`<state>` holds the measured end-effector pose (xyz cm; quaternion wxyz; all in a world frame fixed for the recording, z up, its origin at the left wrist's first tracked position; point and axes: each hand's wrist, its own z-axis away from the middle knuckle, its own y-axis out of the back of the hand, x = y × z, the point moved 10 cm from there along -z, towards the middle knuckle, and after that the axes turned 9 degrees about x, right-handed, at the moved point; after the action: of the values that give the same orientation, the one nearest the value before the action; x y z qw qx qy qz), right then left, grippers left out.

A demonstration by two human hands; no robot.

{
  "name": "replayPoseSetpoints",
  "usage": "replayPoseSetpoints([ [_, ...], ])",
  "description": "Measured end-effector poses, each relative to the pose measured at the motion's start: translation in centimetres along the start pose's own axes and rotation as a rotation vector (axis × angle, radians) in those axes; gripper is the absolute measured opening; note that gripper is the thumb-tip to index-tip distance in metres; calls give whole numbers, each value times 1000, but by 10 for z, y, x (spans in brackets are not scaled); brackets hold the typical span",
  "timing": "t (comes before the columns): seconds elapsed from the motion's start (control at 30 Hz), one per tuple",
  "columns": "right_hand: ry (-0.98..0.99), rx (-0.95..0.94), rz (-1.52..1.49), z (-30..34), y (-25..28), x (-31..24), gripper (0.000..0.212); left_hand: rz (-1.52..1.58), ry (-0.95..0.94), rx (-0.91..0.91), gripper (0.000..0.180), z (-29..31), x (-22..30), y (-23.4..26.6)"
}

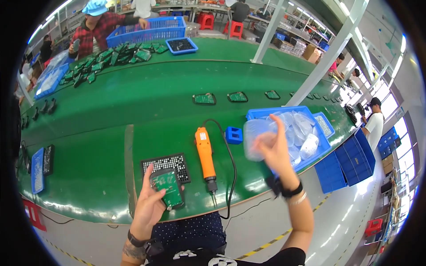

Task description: The person picks up a circuit board and a plastic cover, fits them together, and places the assembly into a black frame. They then pick up a power screwdriver and drive screws into the assembly before placing the finished unit onto the conveyor belt.

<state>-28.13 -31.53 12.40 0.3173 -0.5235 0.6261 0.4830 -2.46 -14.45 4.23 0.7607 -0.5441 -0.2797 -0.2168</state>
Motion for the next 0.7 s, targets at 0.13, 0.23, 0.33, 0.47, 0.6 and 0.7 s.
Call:
replayPoseSetpoints([
  [0.13,-187,-163,-434,92,-80,-48,73,121,73,-130,68,-7,-2,-31],
  [0.23,-210,-228,-551,120,-123,-56,71,181,80,-130,66,0,-2,-34],
  [0.33,-195,-292,-618,129,-146,-61,65,164,64,-152,67,5,3,-22],
  [0.47,238,-250,-123,121,-146,-85,59,34,15,-207,73,14,9,-14],
  [0.6,359,-272,30,111,-156,-91,58,-71,-13,-234,78,18,15,-15],
  [0.7,240,-288,-13,111,-164,-82,58,-138,3,-238,81,18,12,-10],
])
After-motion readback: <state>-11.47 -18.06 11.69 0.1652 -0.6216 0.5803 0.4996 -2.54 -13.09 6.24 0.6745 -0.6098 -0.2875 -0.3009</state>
